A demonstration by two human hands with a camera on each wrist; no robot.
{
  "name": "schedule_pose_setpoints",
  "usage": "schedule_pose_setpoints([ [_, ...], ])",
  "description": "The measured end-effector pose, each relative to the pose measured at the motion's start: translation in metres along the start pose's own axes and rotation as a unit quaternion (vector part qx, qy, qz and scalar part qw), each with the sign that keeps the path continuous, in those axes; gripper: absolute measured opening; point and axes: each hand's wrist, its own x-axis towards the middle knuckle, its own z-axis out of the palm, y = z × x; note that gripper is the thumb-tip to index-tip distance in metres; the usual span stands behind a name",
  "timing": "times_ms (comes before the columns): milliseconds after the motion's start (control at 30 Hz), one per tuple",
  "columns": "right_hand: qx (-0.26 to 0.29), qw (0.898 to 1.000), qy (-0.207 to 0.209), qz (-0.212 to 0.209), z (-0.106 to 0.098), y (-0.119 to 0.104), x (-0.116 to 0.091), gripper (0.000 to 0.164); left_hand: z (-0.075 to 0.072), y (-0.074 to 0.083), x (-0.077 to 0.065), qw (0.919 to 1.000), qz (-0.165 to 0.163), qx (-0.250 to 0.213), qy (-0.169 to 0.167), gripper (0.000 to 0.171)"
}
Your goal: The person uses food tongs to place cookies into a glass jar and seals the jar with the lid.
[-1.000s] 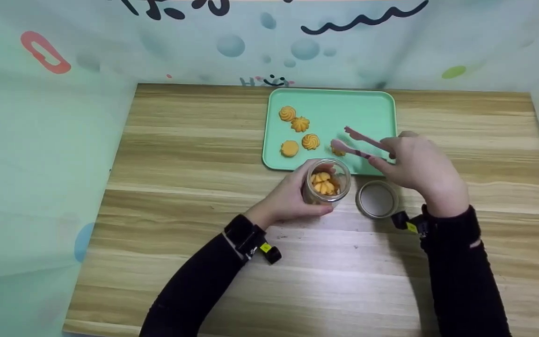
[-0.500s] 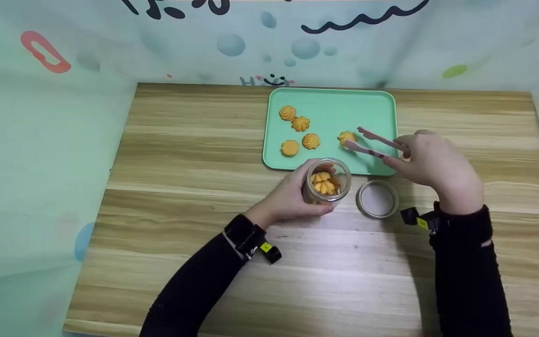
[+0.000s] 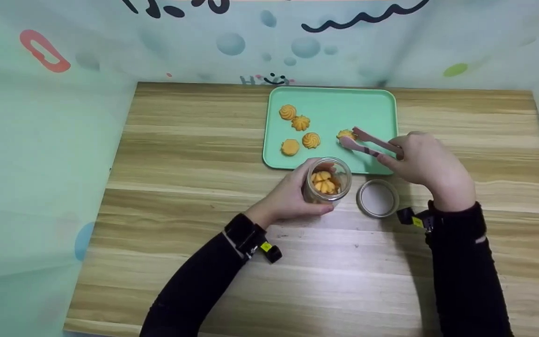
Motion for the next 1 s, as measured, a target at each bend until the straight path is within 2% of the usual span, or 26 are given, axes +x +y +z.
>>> schedule_pose_setpoints([
  [300,-0.004,1.0,0.008,-0.015,0.0015,0.0025,0.0016,0.035,0.0002,0.0003,-0.0008,1.0,-0.002,-0.003,0.002,0.092],
  [567,0.016,1.0,0.018,-0.004,0.0018,0.0034,0.0026,0.034,0.0003,0.0011,-0.0002,1.0,-0.002,-0.007,0.0,0.09],
  [833,0.006,1.0,-0.005,-0.01,0.0033,0.0069,0.0066,0.034,-0.0001,0.0015,-0.0006,0.9999,-0.01,-0.006,0.0,0.091],
  [1000,-0.001,1.0,0.001,-0.029,0.0046,0.0085,0.0081,0.031,0.0,0.0011,-0.0009,1.0,-0.007,-0.002,0.002,0.092],
])
